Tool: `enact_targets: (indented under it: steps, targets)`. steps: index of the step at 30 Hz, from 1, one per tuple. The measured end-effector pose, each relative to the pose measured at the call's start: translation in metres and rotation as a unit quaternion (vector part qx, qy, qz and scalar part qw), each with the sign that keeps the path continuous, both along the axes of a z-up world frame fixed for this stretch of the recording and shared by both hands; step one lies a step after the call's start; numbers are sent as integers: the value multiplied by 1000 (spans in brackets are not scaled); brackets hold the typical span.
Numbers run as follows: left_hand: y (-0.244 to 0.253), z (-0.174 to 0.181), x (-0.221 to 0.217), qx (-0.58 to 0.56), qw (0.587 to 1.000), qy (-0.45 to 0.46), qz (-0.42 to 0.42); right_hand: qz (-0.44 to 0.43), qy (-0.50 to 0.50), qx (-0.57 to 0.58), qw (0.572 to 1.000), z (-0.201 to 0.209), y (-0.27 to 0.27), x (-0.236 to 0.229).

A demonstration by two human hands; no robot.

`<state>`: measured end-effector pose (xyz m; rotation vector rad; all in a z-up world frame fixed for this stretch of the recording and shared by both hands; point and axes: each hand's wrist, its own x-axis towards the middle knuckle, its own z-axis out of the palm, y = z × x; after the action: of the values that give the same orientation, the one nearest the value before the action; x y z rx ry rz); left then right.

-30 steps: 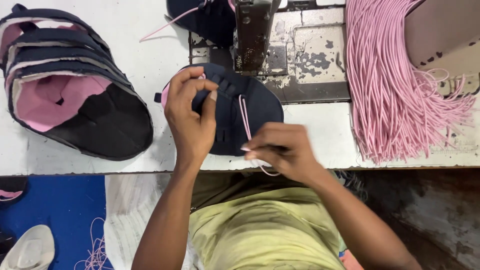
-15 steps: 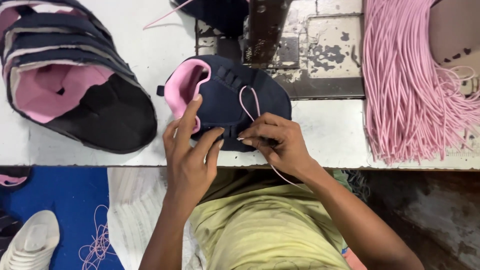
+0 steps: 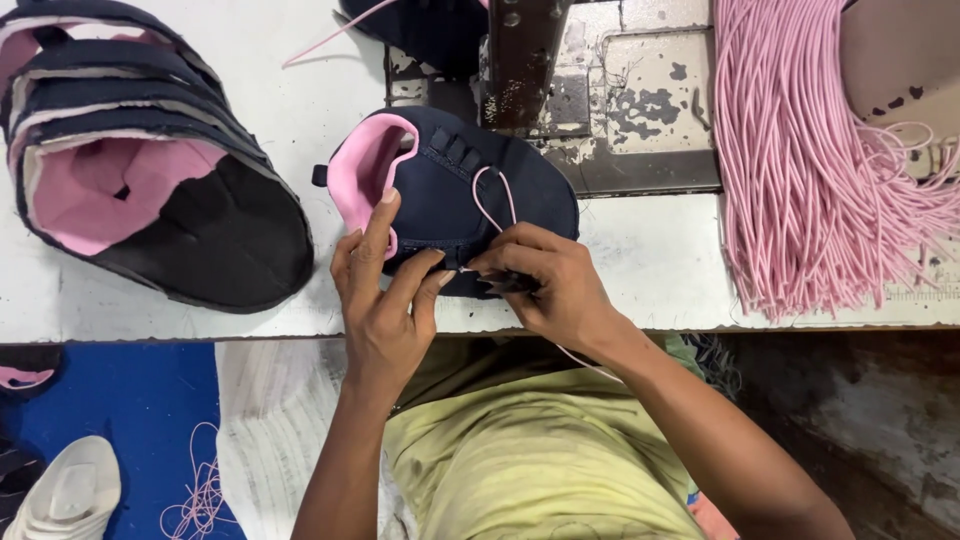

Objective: Threading laces through the loops of navy blue shoe uppers at a manufacturing workstation.

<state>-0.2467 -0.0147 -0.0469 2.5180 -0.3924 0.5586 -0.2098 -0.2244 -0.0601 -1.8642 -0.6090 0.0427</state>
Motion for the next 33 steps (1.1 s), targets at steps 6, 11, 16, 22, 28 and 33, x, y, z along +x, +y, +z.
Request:
enact_targets:
  steps: [6, 11, 16, 22, 28, 33]
  targets:
    - [0, -5, 1, -14, 1000, -9, 1, -11, 16, -3, 1000, 4, 3, 0]
    - [1, -5, 0, -11, 1000, -12, 3, -27, 22, -55, 998, 12, 2, 0]
    - [-1, -7, 1, -12, 1000, -11, 2, -17, 28, -34, 999, 9, 0, 0]
    - [0, -10, -1, -8, 1000, -13, 9, -2, 45, 5, 999, 6, 7, 2]
    - [-2, -7, 0, -13, 1000, -12, 8, -16, 52, 27, 998, 5, 9, 5]
    - [-1, -9, 0, -13, 1000, -10, 7, -38, 56, 28, 997, 5, 10, 1]
